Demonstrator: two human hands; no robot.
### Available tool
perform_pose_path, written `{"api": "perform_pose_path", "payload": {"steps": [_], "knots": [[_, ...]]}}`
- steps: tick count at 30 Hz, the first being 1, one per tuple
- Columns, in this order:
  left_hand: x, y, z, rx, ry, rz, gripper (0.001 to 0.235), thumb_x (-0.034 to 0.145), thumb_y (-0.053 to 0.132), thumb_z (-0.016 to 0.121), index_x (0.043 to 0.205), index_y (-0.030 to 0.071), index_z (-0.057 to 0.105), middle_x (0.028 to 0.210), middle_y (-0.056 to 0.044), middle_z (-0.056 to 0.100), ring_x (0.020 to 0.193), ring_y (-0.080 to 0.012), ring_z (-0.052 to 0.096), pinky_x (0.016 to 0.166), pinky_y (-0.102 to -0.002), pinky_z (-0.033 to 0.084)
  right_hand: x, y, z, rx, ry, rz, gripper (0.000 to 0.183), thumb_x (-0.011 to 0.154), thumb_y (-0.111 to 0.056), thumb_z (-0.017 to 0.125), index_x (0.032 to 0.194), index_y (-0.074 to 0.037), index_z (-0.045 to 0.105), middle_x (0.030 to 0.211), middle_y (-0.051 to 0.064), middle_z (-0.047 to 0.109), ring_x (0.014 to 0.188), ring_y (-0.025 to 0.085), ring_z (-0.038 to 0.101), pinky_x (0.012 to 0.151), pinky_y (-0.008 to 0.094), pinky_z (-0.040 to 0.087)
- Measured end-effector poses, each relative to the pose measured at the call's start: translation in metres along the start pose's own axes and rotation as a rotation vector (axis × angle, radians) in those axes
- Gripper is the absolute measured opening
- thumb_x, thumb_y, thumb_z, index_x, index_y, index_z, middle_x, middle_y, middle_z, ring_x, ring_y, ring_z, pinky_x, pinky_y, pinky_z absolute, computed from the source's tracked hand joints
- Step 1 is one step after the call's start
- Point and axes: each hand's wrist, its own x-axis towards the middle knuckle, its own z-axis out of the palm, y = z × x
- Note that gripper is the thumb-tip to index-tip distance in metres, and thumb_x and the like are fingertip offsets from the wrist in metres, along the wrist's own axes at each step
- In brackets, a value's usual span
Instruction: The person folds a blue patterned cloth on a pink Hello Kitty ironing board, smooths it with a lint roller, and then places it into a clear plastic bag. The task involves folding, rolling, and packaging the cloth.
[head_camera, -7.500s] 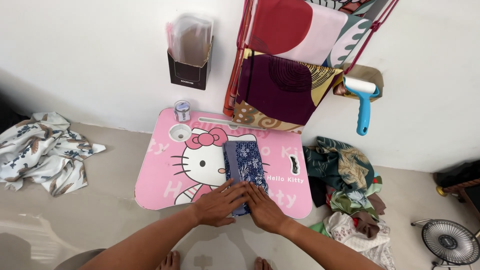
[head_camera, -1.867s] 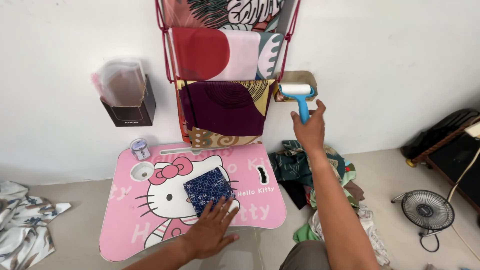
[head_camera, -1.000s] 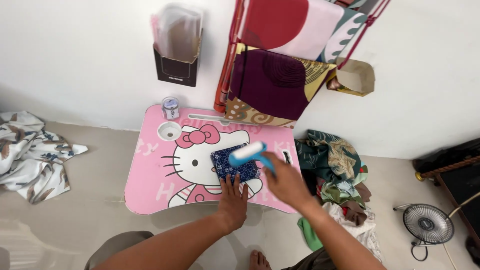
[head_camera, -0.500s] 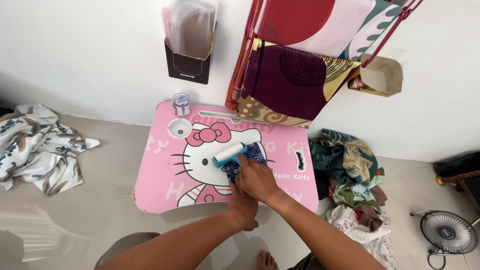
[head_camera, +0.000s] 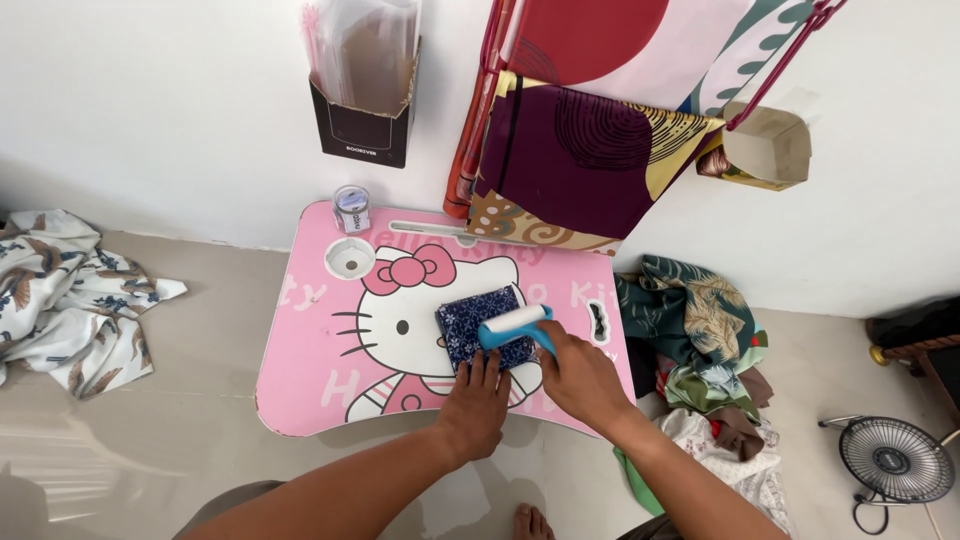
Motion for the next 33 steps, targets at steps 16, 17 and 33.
{"api": "perform_pose_path", "payload": {"steps": [16, 17, 33], "knots": [[-0.02, 0.004, -0.016, 0.126, -0.094, -0.062, 0.094, 0.096, 0.045, 0.059, 0.164, 0.002, 0.01, 0.165, -0.042, 0.0, 0.151, -0.0635, 0.005, 0.118, -0.072, 0.013, 0.074, 0.025, 0.013, 0.031, 0.004, -0.116, 0.04, 0.102, -0.028, 0.05, 0.137, -0.013, 0.045, 0.095, 0.019, 0.074, 0.079, 0.048, 0.07, 0.063, 0.058, 0.048], [-0.025, 0.006, -0.019, 0.157, -0.131, -0.093, 0.097, 0.096, 0.046, 0.06, 0.165, 0.002, 0.007, 0.164, -0.045, 0.001, 0.151, -0.0643, 0.006, 0.116, -0.074, 0.015, 0.075, 0.033, 0.008, 0.027, -0.002, -0.153, 0.037, 0.101, -0.031, 0.053, 0.133, -0.014, 0.046, 0.096, 0.018, 0.075, 0.081, 0.048, 0.07, 0.064, 0.056, 0.048], [-0.037, -0.023, -0.02, 0.022, -0.281, -0.116, 0.102, 0.102, 0.053, 0.056, 0.165, -0.001, -0.005, 0.169, -0.035, -0.006, 0.155, -0.0548, 0.003, 0.119, -0.073, 0.009, 0.05, 0.056, -0.052, 0.111, -0.367, -0.047, 0.032, 0.092, -0.014, 0.071, 0.122, -0.025, 0.07, 0.094, -0.001, 0.073, 0.075, 0.017, 0.057, 0.072, 0.033, 0.043]]}}
